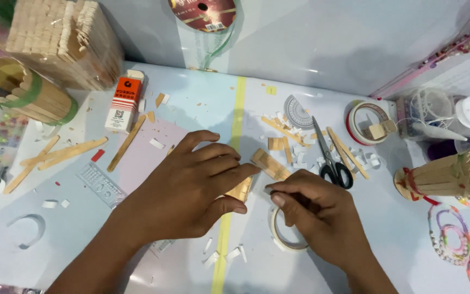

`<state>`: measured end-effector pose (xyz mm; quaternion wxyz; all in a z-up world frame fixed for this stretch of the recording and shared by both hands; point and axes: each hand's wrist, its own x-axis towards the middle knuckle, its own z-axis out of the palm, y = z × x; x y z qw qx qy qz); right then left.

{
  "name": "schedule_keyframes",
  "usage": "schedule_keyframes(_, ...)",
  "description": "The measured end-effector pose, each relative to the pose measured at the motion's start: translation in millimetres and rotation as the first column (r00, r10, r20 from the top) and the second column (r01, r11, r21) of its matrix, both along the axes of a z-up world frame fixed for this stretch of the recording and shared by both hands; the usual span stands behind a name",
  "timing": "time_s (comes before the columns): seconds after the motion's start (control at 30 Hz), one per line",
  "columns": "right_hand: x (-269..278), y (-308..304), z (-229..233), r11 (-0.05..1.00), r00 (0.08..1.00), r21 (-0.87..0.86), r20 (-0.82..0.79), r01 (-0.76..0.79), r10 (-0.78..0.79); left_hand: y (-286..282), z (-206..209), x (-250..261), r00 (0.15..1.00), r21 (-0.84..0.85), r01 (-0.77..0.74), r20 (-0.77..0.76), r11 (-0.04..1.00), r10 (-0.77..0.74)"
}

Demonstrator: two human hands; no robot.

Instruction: Assembling a miniature wooden structure using popsicle sticks, glue, and measuring tools.

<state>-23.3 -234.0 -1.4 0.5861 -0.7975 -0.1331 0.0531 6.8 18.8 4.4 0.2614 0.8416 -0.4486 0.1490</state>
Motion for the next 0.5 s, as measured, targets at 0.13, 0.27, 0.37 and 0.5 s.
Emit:
schedule_keyframes(0.13, 0.0, -7.8, -0.6, 0.986, 0.997, 0.148, 0.016, 0.077, -0.080, 11.3, 0.7, 3.9, 0.999, -0.090, -0.014, -0.045, 0.996, 0.010)
schedule_keyframes(0.27, -1.0, -16.0, 0.5, 0.939, 0.967, 0.229, -0.054, 0.256, -0.251, 16.4, -2.4, 6.0, 0.965, -0.296, 0.000, -0.249, 0.955, -0.077)
schedule_keyframes(0.37, 2.4, -20.2, 0.1, 0.911, 0.941, 0.235, -0.084, 0.340, -0.329, 16.4, -5.5, 5.8, 0.946, -0.383, -0.011, -0.303, 0.924, -0.114)
schedule_keyframes(0.5, 5.5, -20.3, 0.2, 0.894, 0.922, 0.227, -0.097, 0.387, -0.375, 15.2, -1.7, 4.8, 0.915, -0.421, -0.030, -0.376, 0.907, -0.144)
